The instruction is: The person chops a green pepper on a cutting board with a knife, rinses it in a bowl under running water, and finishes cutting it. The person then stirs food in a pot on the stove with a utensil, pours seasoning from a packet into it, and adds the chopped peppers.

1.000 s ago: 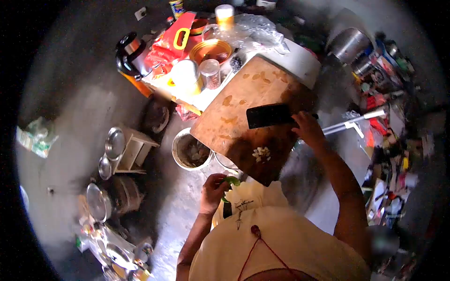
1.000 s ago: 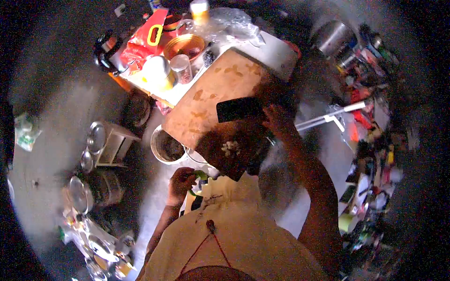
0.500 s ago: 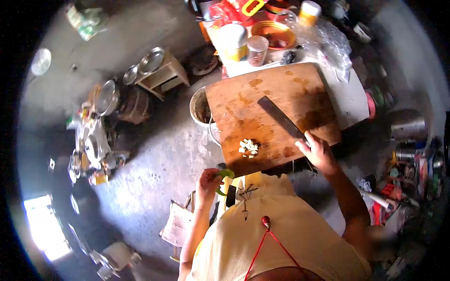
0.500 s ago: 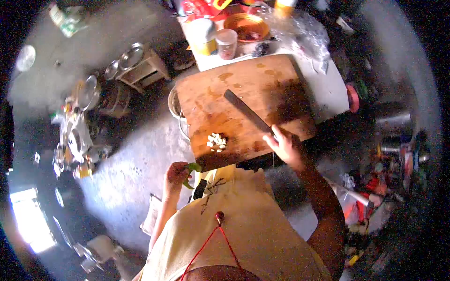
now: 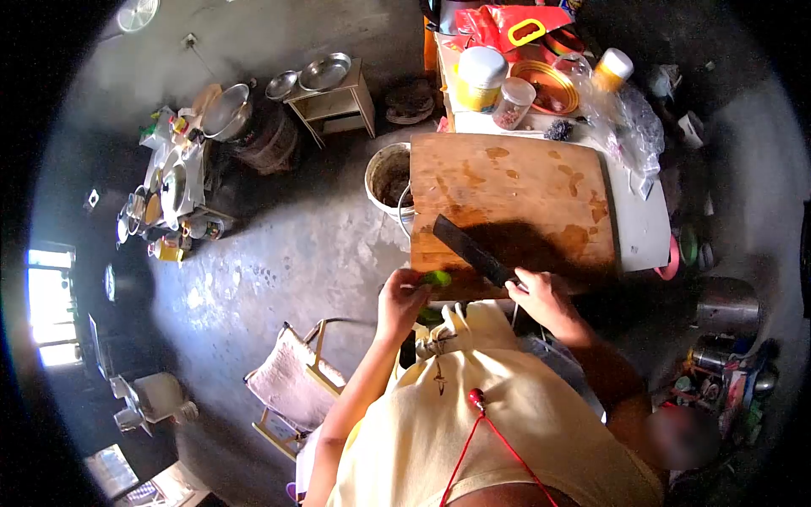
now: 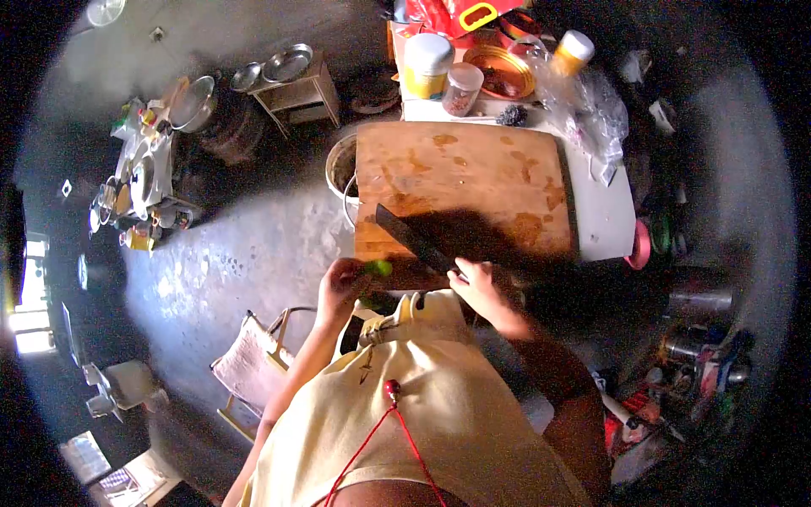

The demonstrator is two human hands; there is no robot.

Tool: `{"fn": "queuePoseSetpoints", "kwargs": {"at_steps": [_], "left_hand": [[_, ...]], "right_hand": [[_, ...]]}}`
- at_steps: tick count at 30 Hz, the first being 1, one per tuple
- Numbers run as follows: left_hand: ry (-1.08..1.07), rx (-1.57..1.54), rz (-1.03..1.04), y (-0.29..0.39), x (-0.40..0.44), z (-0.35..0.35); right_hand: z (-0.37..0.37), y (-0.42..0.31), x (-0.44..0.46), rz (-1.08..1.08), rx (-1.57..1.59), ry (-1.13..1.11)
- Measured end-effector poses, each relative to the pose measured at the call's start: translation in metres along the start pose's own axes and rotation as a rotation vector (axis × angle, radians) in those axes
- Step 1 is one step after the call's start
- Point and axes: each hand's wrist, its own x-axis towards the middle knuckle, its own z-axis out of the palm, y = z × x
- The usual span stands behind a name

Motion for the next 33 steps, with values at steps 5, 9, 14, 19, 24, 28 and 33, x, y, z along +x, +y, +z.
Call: {"fn": "queuePoseSetpoints", "kwargs": {"at_steps": [5, 9, 14, 19, 24, 28, 33], "left_hand": [[0.084, 0.443, 0.229, 0.004, 0.024, 0.024], [0.137, 0.942, 0.310, 0.023, 0.011, 0.025], [-0.027, 0.914, 0.657, 0.019, 0.017, 0.017], [-0.141, 0.961, 0.786, 0.006, 0.032, 0.024], [-0.175, 0.948, 0.772, 0.001, 0.032, 0.021], [-0.130, 0.874, 0.819, 0.003, 0.031, 0.021], [-0.125, 0.869, 0.804, -0.004, 0.031, 0.019]], "right_hand": [[-0.024, -0.029, 0.013, 0.227, -0.001, -0.243], [-0.012, -0.027, 0.006, 0.113, 0.039, -0.153], [-0.016, -0.044, 0.006, 0.136, -0.037, -0.168], [-0.015, -0.055, 0.002, 0.051, -0.028, -0.161], [-0.017, -0.057, -0.001, 0.035, -0.041, -0.267], [-0.026, -0.059, -0.011, 0.009, 0.037, -0.320], [-0.008, -0.050, -0.004, -0.112, -0.119, -0.439]]}}
